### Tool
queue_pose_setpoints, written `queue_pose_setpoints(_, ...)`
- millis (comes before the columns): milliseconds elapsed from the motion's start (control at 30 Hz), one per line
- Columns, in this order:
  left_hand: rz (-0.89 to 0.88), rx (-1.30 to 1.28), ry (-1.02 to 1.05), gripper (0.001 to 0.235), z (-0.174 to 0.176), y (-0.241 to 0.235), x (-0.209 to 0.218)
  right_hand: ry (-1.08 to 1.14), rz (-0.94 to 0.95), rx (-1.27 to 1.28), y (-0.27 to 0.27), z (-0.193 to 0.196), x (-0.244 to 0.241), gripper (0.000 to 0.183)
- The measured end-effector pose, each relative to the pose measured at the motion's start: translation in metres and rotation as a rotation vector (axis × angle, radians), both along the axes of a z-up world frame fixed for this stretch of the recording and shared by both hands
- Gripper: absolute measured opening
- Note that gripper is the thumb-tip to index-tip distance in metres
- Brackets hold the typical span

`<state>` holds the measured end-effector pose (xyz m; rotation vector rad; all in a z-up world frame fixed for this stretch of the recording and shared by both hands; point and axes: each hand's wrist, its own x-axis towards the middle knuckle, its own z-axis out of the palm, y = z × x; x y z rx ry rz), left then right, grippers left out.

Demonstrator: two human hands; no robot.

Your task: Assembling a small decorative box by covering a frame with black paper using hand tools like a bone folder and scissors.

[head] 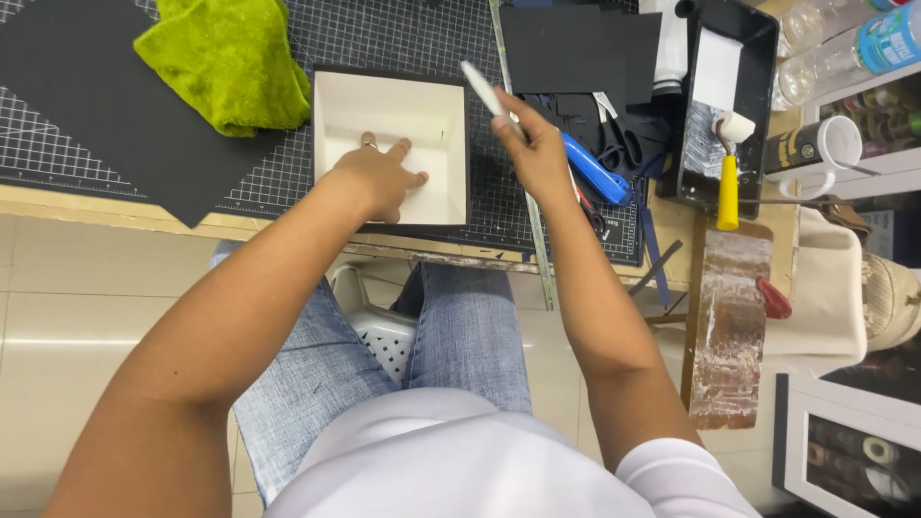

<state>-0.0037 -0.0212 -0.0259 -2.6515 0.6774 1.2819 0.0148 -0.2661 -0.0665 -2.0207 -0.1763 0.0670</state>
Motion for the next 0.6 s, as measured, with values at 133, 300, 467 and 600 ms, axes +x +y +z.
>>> queue_pose_setpoints(133,0.006,-0.038,-0.02,0.079,0.002,0.002,-0.002,0.002,0.031,0.054,0.005,0.023,0.0,0.044)
queue_pose_setpoints(300,-0.02,-0.012,-0.022,0.078,0.006,-0.001,0.0,0.06,0.142,-0.128,-0.007,0.045,0.022,0.041)
queue_pose_setpoints(467,-0.048,0.007,-0.018,0.078,0.006,-0.004,0.002,0.059,0.256,-0.304,-0.018,0.054,0.037,0.038)
queue_pose_setpoints(600,-0.101,0.005,-0.067,0.082,-0.009,0.0,0.007,0.001,0.249,-0.259,-0.012,0.051,0.026,0.033)
